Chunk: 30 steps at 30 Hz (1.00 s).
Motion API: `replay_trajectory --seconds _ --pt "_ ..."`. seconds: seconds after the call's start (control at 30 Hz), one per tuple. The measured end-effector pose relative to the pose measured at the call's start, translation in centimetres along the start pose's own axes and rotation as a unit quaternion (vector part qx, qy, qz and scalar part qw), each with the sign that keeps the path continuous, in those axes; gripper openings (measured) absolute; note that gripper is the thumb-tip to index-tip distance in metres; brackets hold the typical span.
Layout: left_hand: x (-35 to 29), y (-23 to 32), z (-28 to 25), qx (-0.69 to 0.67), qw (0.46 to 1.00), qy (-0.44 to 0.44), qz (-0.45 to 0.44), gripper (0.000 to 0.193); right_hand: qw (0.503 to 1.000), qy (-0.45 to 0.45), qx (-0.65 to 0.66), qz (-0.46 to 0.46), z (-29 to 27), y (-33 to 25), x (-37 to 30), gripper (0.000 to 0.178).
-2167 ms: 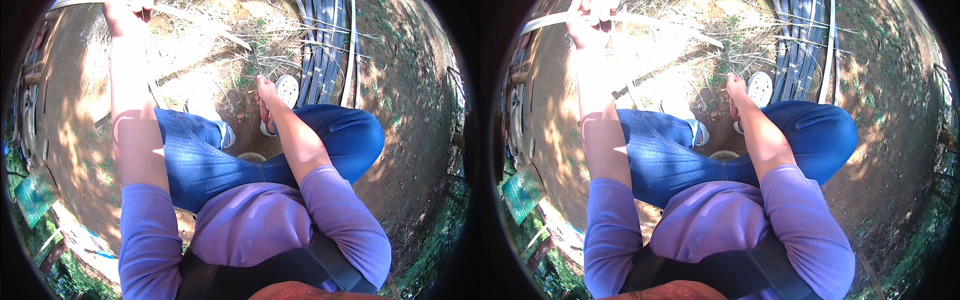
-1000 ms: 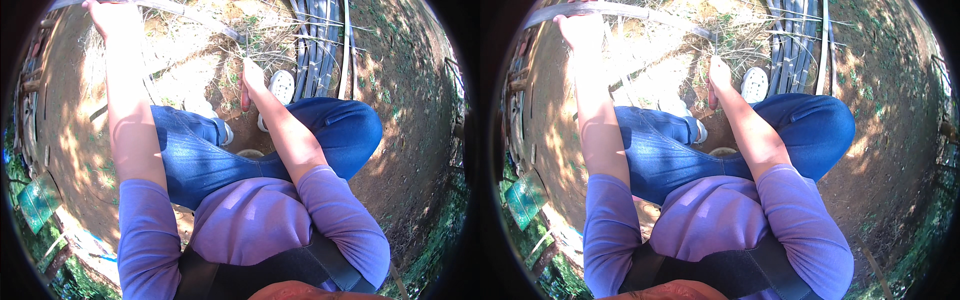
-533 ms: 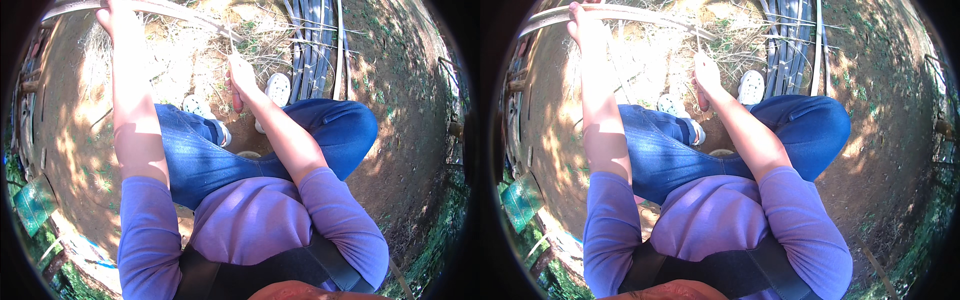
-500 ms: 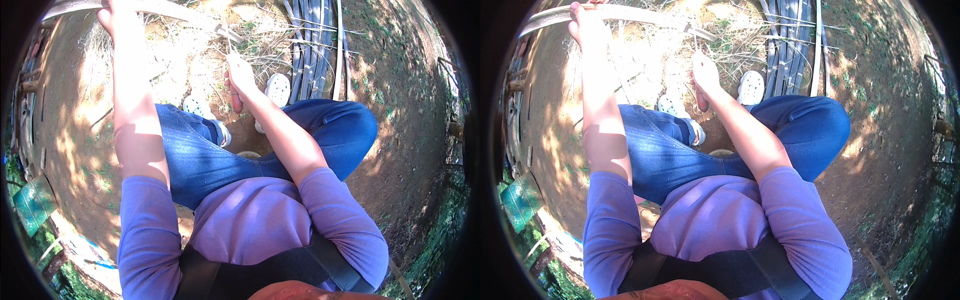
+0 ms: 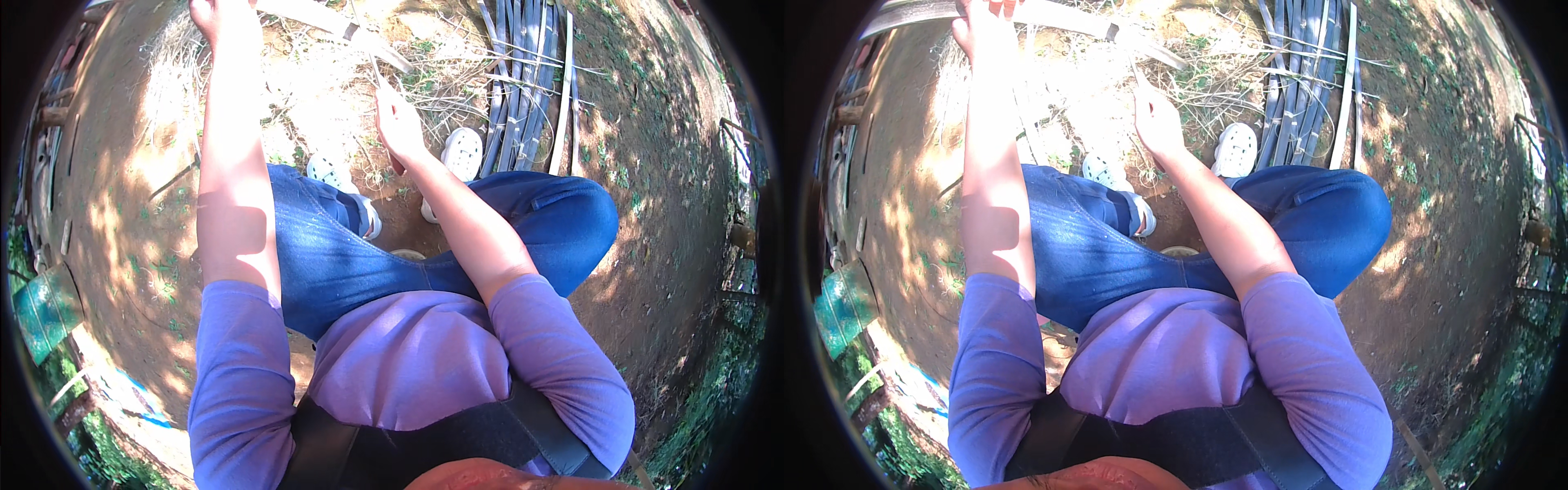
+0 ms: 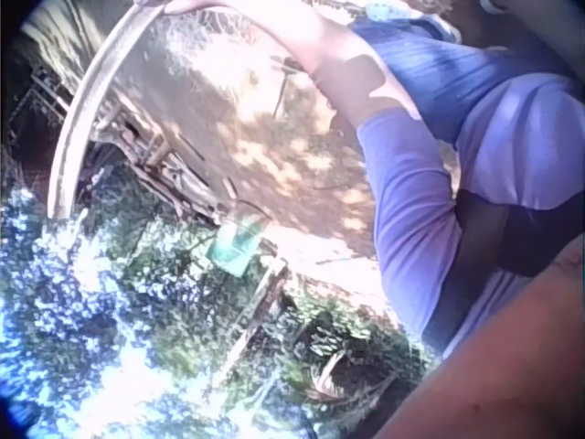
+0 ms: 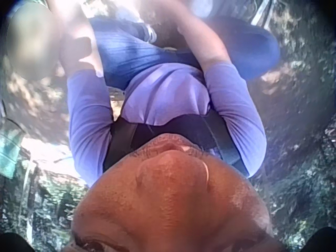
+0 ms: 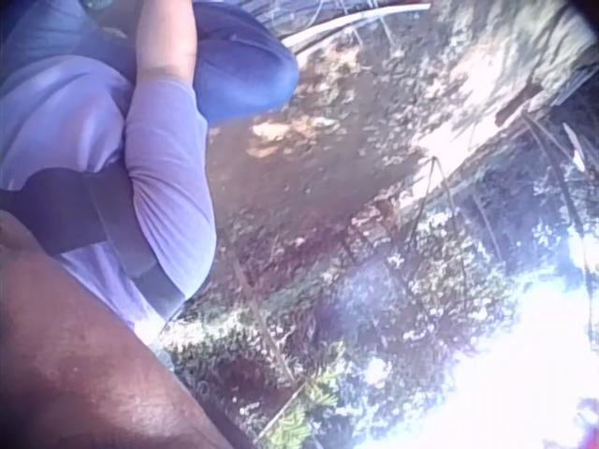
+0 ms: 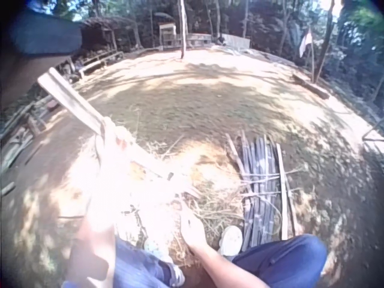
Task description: The person shaves a bamboo strip with a knife, drawing the blade along its length to smooth it while holding the wood by hand.
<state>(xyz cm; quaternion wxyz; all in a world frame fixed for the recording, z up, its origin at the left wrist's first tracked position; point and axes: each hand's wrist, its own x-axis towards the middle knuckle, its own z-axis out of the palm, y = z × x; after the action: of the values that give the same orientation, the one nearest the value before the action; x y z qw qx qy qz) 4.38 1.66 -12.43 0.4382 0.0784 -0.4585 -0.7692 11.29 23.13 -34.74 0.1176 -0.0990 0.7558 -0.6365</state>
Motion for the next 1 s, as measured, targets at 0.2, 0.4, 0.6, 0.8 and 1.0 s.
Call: replay_trajectory --seconds 0.2,0.4,0.6,0.8,1.0 --pt "0.5 0.2 -1.9 -0.003 0.997 -0.064 0.033 0.039 0.977 -0.05 0.166 0.124 0.7 -8.6 -1.3 0.039" --pt "-0.1 0.1 -0.1 -0.001 0.997 -0.078 0.026 0.039 0.998 -0.008 0.051 0.044 -1.2 -2.9 0.6 0.043" --pt "-0.5 -0.5 -0.3 -0.008 0.996 -0.089 0.01 0.037 0.949 0.037 0.094 0.299 -5.9 3.1 1.1 0.045" --pt "-0.7 -0.5 -0.2 0.005 0.996 -0.084 0.011 0.036 0.985 -0.037 0.107 0.133 -3.0 -7.7 1.2 0.045" --pt "-0.1 -0.4 0.4 0.006 0.995 -0.094 0.014 0.035 0.959 0.045 0.079 0.27 -3.9 5.0 1.4 0.043"
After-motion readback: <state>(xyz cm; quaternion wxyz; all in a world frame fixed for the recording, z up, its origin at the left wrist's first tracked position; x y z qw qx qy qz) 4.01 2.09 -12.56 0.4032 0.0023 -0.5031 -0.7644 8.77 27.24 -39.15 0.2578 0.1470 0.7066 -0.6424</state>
